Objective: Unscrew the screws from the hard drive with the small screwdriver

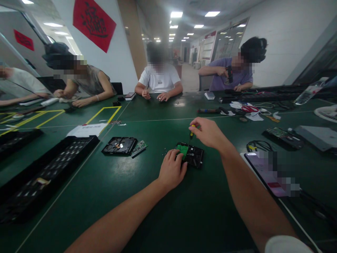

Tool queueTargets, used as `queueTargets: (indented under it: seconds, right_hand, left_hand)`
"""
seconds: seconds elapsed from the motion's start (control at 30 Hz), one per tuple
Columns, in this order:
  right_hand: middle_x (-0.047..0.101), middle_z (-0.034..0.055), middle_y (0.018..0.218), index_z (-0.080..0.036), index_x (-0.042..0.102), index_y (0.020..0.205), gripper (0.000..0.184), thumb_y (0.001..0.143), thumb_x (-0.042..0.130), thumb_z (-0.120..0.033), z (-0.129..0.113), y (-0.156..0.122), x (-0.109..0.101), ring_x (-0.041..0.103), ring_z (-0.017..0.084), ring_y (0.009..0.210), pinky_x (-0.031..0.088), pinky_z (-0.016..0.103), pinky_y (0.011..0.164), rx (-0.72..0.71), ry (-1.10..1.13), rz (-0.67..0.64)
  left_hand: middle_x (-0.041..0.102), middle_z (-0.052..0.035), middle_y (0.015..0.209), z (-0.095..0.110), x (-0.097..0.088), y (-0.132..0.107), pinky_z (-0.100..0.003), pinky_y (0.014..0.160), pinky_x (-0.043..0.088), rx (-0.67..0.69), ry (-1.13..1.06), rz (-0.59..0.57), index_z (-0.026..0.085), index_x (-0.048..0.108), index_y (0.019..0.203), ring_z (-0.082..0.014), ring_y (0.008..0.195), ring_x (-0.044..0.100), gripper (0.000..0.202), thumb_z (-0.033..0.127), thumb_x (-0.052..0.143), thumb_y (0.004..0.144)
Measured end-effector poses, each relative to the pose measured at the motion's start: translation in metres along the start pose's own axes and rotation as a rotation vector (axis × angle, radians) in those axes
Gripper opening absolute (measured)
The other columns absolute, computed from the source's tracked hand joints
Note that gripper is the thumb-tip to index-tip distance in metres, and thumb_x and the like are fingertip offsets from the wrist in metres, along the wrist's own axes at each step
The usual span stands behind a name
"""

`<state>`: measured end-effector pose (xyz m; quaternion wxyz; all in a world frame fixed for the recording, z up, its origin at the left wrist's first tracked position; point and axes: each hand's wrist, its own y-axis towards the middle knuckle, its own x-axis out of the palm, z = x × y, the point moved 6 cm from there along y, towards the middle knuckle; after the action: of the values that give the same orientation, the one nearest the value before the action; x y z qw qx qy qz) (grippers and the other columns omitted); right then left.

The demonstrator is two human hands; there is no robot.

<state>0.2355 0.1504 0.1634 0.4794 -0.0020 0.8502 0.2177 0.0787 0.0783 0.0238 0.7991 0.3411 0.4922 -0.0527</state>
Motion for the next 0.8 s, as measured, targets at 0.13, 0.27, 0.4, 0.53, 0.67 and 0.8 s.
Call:
queueTargets:
  seconds: [0.13,0.27,0.4,0.53,0.67,0.8]
  right_hand:
    - [0.075,0.0081,0.107,-0.020,0.073,0.109,0.020,0.098,0.057,-0.020,-0.004,0.000,0.001,0.066,0.020,0.084,0.047,0.031,0.079,-0.046,0.021,0.006]
    - [0.075,0.0062,0.098,-0.022,0.075,0.097,0.024,0.102,0.054,-0.032,-0.008,0.001,0.004,0.066,0.022,0.089,0.047,0.031,0.079,-0.096,0.026,-0.014]
    - [0.076,0.0049,0.095,-0.022,0.073,0.100,0.023,0.102,0.054,-0.033,-0.004,0.000,0.004,0.068,0.019,0.081,0.047,0.030,0.076,-0.048,0.066,-0.041]
    - [0.077,0.0057,0.098,-0.020,0.068,0.112,0.018,0.099,0.058,-0.028,0.003,-0.002,0.004,0.069,0.017,0.074,0.049,0.030,0.074,0.041,0.113,-0.011]
    - [0.077,0.0082,0.100,-0.018,0.067,0.108,0.016,0.095,0.063,-0.028,0.007,-0.002,0.006,0.069,0.018,0.074,0.050,0.031,0.074,0.103,0.103,0.028]
    - [0.076,0.0076,0.095,-0.019,0.069,0.096,0.011,0.094,0.064,-0.029,0.004,0.000,0.005,0.068,0.020,0.079,0.050,0.032,0.076,0.065,0.064,0.033]
  left_hand:
    - [0.059,-0.0155,0.129,0.006,-0.004,0.001,-0.053,0.114,0.045,0.038,-0.067,-0.038,0.018,0.058,0.133,-0.0303,0.129,0.052,0.039,0.041,0.047,0.104]
    - [0.058,-0.0155,0.135,0.007,-0.005,0.000,-0.056,0.116,0.042,0.049,-0.083,-0.071,0.019,0.054,0.141,-0.0321,0.133,0.049,0.047,0.046,0.044,0.104]
    - [0.055,-0.0150,0.141,0.007,-0.005,-0.001,-0.058,0.118,0.039,0.055,-0.072,-0.084,0.020,0.053,0.146,-0.0336,0.140,0.044,0.049,0.043,0.040,0.105]
    - [0.056,-0.0142,0.141,0.006,-0.004,-0.002,-0.057,0.119,0.039,0.050,-0.070,-0.083,0.020,0.055,0.145,-0.0329,0.141,0.042,0.047,0.037,0.036,0.106]
    - [0.057,-0.0140,0.140,0.003,0.001,-0.004,-0.057,0.119,0.039,0.037,-0.045,-0.075,0.019,0.056,0.143,-0.0324,0.142,0.042,0.045,0.035,0.035,0.106]
    - [0.057,-0.0151,0.139,0.002,0.006,-0.003,-0.056,0.120,0.039,0.034,-0.016,-0.073,0.016,0.056,0.138,-0.0320,0.140,0.045,0.041,0.035,0.038,0.106]
